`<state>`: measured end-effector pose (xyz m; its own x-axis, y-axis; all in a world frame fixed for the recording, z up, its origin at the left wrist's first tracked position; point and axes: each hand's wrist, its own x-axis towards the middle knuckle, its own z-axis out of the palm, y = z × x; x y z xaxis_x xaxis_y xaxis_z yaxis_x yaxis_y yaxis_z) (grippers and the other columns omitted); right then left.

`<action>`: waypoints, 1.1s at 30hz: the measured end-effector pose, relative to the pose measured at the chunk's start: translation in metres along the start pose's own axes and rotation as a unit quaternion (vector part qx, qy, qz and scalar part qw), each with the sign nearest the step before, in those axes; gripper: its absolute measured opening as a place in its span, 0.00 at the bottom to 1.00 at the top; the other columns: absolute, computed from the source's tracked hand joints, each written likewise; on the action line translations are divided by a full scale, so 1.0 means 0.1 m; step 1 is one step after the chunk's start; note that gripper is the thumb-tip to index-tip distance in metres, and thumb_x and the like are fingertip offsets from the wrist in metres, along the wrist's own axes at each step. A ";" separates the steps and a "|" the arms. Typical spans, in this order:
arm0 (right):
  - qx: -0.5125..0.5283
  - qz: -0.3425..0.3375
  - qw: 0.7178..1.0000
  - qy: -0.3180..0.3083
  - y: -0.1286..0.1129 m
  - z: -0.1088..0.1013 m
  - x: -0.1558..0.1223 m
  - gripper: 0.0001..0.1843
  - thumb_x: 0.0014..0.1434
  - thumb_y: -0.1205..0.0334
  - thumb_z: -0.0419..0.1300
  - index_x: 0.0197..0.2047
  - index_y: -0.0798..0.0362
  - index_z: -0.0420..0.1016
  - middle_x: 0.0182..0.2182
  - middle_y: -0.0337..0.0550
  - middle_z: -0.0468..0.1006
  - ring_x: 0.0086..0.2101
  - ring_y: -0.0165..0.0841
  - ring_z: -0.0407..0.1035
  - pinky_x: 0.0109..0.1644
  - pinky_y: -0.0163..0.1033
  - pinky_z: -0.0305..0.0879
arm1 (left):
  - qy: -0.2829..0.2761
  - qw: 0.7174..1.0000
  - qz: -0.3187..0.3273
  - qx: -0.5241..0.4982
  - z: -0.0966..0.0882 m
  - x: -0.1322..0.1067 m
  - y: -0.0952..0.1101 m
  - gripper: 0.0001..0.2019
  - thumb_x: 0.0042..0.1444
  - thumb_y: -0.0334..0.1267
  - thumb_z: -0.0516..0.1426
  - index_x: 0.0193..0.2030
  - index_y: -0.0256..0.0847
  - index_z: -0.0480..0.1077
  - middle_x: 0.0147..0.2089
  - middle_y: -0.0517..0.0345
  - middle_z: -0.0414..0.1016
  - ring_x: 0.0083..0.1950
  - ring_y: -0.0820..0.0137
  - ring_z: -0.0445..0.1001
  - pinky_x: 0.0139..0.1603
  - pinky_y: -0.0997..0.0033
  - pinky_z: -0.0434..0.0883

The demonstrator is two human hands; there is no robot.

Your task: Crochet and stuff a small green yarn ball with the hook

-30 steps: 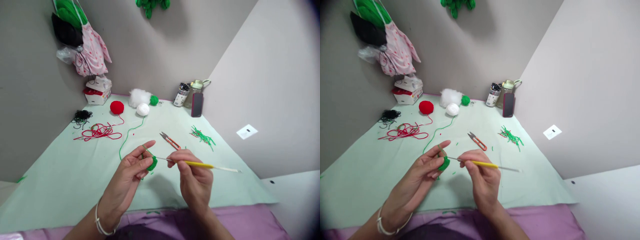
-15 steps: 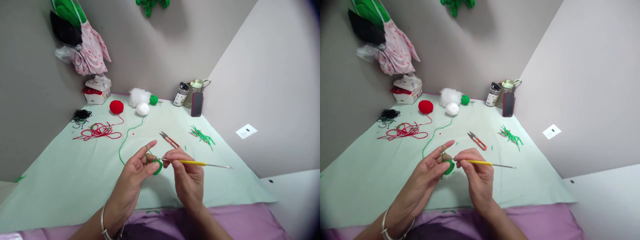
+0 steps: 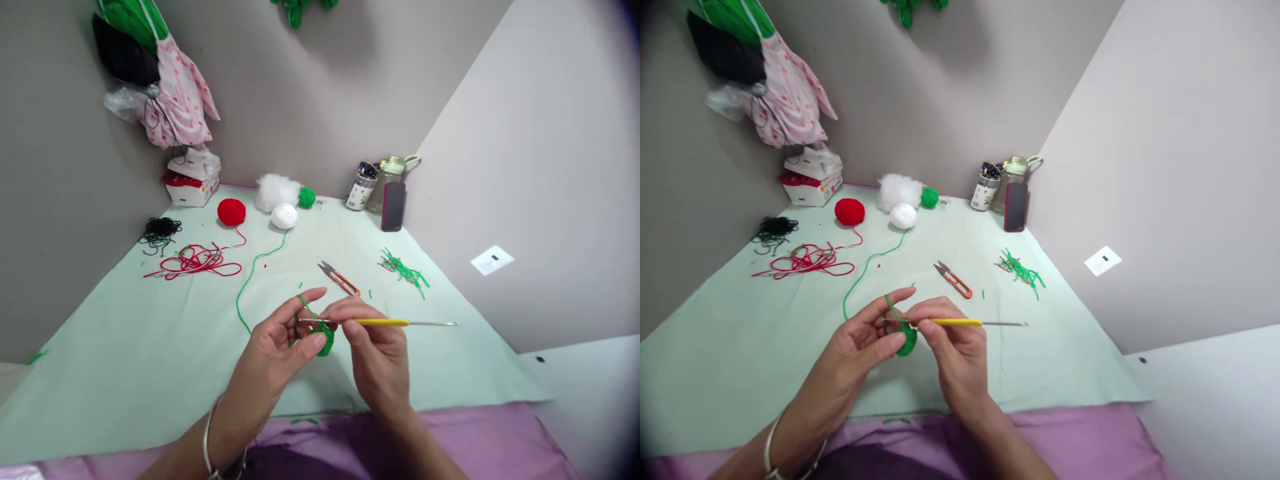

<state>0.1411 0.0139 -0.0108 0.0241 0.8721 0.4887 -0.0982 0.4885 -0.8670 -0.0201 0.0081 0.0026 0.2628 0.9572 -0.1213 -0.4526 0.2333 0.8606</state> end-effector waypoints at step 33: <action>-0.343 -0.254 0.899 -0.101 -0.10 -0.09 -0.09 0.18 0.70 0.74 0.59 0.56 0.46 0.80 0.43 0.49 0.85 0.41 0.39 0.79 0.42 0.44 0.79 | 0.089 0.981 0.100 0.139 -0.02 -0.06 -0.03 0.14 0.57 0.35 0.70 0.49 0.54 0.85 0.41 0.61 0.76 0.37 0.72 0.67 0.44 0.72 0.68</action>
<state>0.1513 0.0015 -0.0079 -0.2959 0.5435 0.7855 0.5115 0.7846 -0.3503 -0.0217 0.0022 -0.0004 0.0284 0.9996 0.0011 -0.2240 0.0053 0.9746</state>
